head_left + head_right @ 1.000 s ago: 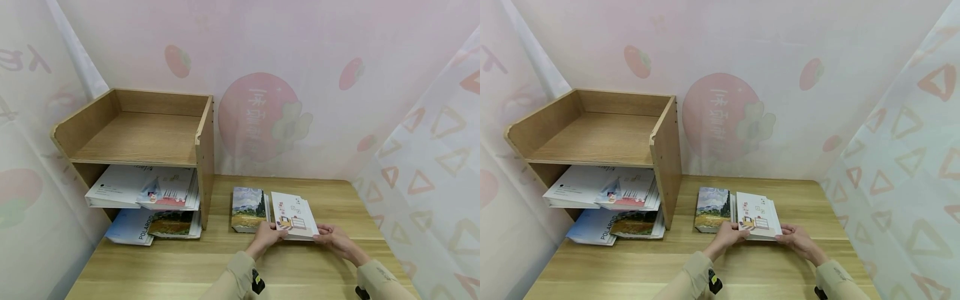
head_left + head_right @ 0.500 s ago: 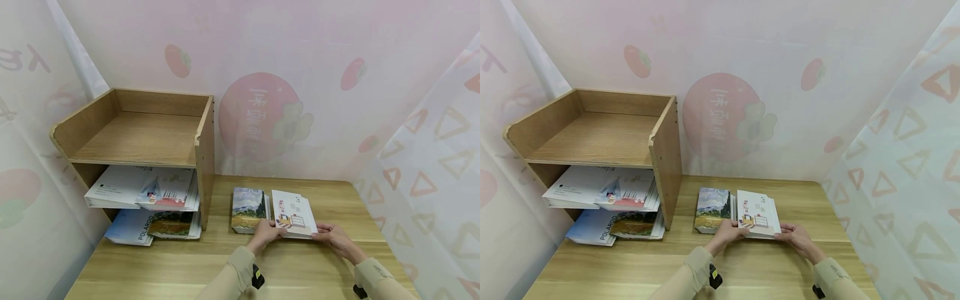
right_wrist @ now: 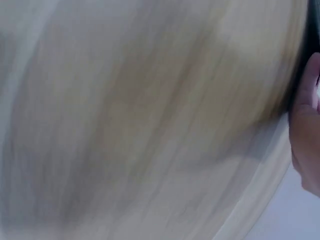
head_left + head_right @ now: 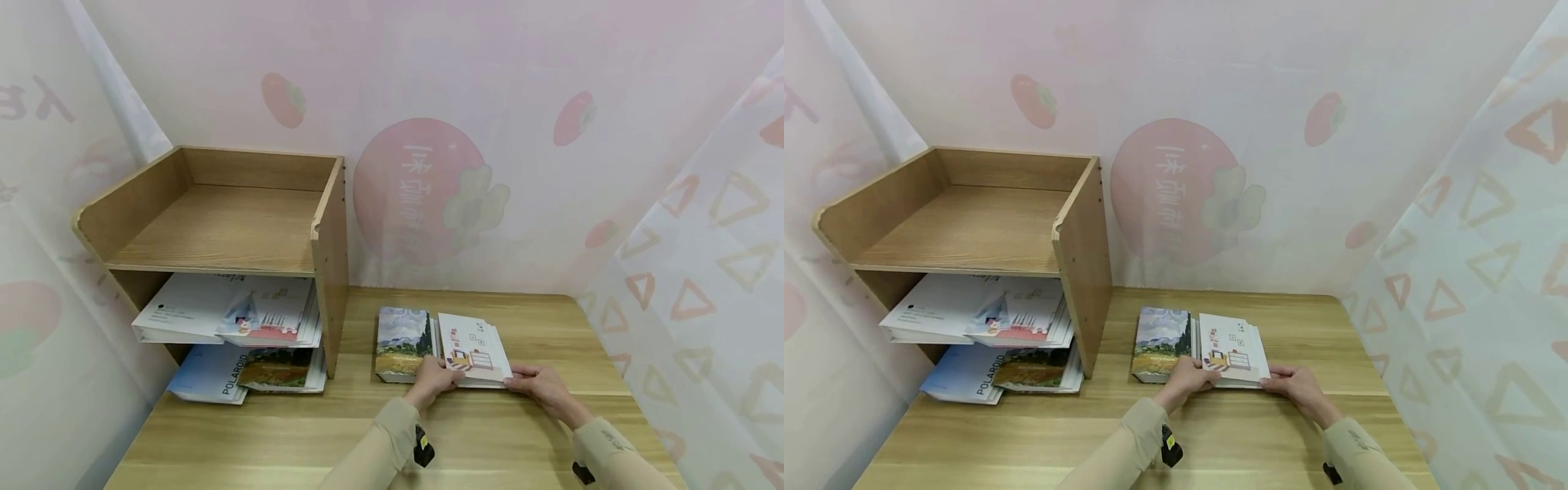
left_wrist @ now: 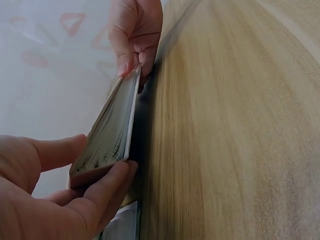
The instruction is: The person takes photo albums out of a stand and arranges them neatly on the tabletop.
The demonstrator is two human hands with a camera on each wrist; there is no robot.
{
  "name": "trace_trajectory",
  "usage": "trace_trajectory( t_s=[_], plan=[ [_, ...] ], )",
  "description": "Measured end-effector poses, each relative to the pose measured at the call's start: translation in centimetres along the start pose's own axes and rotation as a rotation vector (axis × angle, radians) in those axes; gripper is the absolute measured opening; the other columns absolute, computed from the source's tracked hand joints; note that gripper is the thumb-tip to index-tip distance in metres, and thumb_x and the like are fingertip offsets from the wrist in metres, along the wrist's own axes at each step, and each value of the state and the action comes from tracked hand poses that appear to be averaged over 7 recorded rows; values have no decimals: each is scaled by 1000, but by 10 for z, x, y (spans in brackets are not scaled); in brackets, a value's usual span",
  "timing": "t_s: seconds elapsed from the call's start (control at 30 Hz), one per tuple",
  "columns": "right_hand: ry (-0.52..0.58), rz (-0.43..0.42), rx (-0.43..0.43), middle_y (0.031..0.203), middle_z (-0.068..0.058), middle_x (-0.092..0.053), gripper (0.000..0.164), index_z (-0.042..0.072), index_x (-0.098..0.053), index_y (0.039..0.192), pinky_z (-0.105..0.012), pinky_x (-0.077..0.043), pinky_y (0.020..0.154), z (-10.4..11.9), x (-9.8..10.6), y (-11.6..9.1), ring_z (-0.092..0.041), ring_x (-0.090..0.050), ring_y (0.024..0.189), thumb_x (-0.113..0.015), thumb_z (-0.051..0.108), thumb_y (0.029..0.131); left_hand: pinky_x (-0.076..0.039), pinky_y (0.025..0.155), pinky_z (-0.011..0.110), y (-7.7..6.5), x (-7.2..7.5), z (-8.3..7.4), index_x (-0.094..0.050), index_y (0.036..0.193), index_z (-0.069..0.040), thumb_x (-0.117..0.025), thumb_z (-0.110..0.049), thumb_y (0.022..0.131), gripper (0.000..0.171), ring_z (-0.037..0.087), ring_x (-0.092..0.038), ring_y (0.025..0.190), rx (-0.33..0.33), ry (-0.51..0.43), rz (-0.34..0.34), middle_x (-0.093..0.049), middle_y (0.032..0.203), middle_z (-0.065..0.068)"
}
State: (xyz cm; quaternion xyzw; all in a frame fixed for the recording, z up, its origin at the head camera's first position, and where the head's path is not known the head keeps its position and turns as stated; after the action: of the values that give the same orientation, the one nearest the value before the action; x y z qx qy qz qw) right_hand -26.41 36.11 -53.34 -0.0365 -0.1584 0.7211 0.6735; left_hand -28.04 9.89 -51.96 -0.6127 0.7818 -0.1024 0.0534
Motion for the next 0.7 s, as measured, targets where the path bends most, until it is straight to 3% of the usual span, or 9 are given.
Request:
trace_trajectory(
  t_s=[0.1, 0.2, 0.3, 0.43, 0.5, 0.57, 0.63, 0.7],
  plan=[
    [-141, -45, 26, 111, -13, -70, 52, -10, -63, 123, -22, -53, 80, 0, 4, 3, -13, -64, 97, -83, 13, 81, -51, 52, 31, 2, -1, 2, -58, 56, -9, -81, -7, 81, 34, 15, -51, 47, 10, 37, -35, -63, 57, 9],
    [-259, -103, 32, 112, -9, -70, 50, -1, -70, 119, -19, -49, 82, 1, 9, 4, -13, -61, 103, -86, 21, 77, -53, 52, 31, 3, -2, 2, -70, 64, -5, -83, -10, 80, 21, 20, -60, 53, 4, 76, -64, -67, 62, 11],
    [-314, -134, 34, 112, -7, -71, 51, 3, -72, 118, -18, -47, 84, 2, 12, 5, -15, -60, 106, -87, 26, 76, -50, 50, 29, 4, -5, 2, -73, 67, -2, -83, -11, 80, 19, 19, -57, 50, -20, 126, -85, -66, 60, 10],
    [-333, -135, 49, 112, -7, -71, 52, 4, -72, 119, -19, -47, 83, 4, 13, 5, -17, -60, 107, -87, 28, 75, -50, 74, 40, 4, -5, -3, -69, 61, -3, -83, -13, 79, 25, 15, -50, 56, -70, 229, -125, -61, 55, 4],
    [-332, -132, 50, 112, -7, -70, 52, 4, -72, 119, -18, -46, 84, 5, 12, 5, -17, -60, 107, -87, 28, 75, -49, 78, 43, 5, -5, -5, -68, 62, -3, -84, -13, 78, 25, 16, -49, 60, -83, 253, -139, -59, 57, 1],
    [-330, -131, 47, 112, -7, -71, 52, 4, -72, 119, -18, -46, 85, 6, 11, 5, -18, -60, 109, -88, 28, 75, -51, 74, 39, 5, -5, -5, -68, 64, -4, -84, -13, 76, 22, 16, -50, 62, -87, 251, -151, -58, 61, -1],
    [-338, -131, 48, 112, -8, -70, 53, 3, -71, 119, -17, -45, 86, 7, 10, 5, -19, -59, 110, -88, 27, 75, -48, 58, 30, 7, -5, -2, -68, 64, -4, -85, -12, 76, 22, 15, -50, 59, -73, 236, -160, -58, 61, -1],
    [-351, -134, 52, 112, -9, -70, 52, 1, -72, 118, -17, -44, 86, 9, 10, 6, -21, -59, 111, -88, 26, 74, -43, 49, 25, 7, -4, 0, -67, 61, -5, -86, -13, 75, 25, 13, -48, 55, -71, 235, -180, -57, 59, -1]
  ],
)
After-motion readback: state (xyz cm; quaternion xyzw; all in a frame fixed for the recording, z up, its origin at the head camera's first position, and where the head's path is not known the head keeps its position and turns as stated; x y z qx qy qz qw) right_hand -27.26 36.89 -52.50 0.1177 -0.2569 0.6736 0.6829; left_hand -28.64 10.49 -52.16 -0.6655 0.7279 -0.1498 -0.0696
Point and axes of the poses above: each hand's wrist, its own y-axis towards the middle knuckle, its own x-axis out of the back of the hand, z = x × y, the point moved 5 cm from there along y, towards the middle knuckle
